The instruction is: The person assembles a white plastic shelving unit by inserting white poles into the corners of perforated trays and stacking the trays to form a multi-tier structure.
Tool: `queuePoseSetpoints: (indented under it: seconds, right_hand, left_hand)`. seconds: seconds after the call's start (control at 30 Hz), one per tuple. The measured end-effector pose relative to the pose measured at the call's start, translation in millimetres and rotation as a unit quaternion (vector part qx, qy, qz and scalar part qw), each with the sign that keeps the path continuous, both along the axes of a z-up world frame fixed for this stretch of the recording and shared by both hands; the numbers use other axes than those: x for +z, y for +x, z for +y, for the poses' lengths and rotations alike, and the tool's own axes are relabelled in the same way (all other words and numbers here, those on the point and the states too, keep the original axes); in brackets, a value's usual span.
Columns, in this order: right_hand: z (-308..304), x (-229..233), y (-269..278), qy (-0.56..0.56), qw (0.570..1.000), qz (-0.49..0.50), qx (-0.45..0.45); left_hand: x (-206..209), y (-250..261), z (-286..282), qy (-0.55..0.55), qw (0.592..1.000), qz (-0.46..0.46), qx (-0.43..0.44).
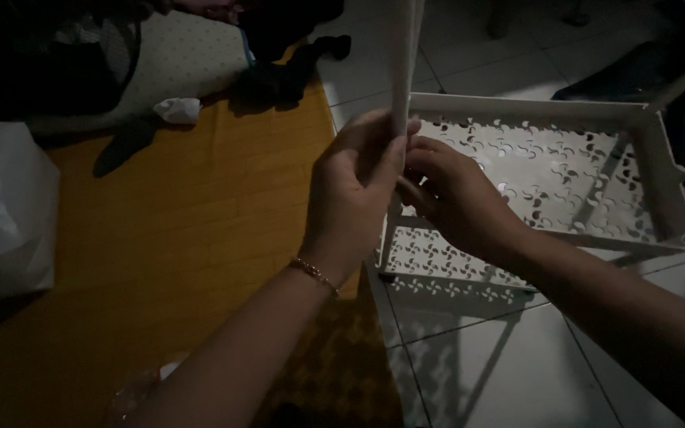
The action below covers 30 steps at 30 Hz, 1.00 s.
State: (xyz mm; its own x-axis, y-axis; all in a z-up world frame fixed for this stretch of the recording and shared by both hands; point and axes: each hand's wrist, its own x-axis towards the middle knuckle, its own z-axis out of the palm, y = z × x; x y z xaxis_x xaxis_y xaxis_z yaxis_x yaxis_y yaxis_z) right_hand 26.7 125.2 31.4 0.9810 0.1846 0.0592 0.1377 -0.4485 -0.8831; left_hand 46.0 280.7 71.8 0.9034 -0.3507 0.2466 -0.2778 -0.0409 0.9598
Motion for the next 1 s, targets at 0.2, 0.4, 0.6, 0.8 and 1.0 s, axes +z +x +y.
queuePoseSetpoints:
  seconds: [0.2, 0.4, 0.6, 0.8, 1.0]
  right_hand:
    - [3, -7, -7, 0.195, 0.981, 0.005, -0.022]
    - [0, -36, -9, 0.104, 0.988, -0.111, 0.023]
    - [-2, -40, -16, 0.068, 0.989, -0.13, -0.004]
    - [-8, -24, -11, 0.124, 0.991, -0.025, 0.029]
    - [-77, 52, -1, 0.149, 0.979, 0.123, 0.064]
  left_hand:
    - [6, 3, -1, 0.129, 0.987, -0.082, 0.039]
    - [4, 2, 2, 0.183, 0.967, -0.175, -0.015]
    - [2, -12, 1, 0.228, 0.97, -0.071, 0.043]
    - [-37, -13, 1, 0.171, 0.979, 0.07, 0.086]
    - [-65, -27, -42, 0.234, 0.933, 0.236, 0.142]
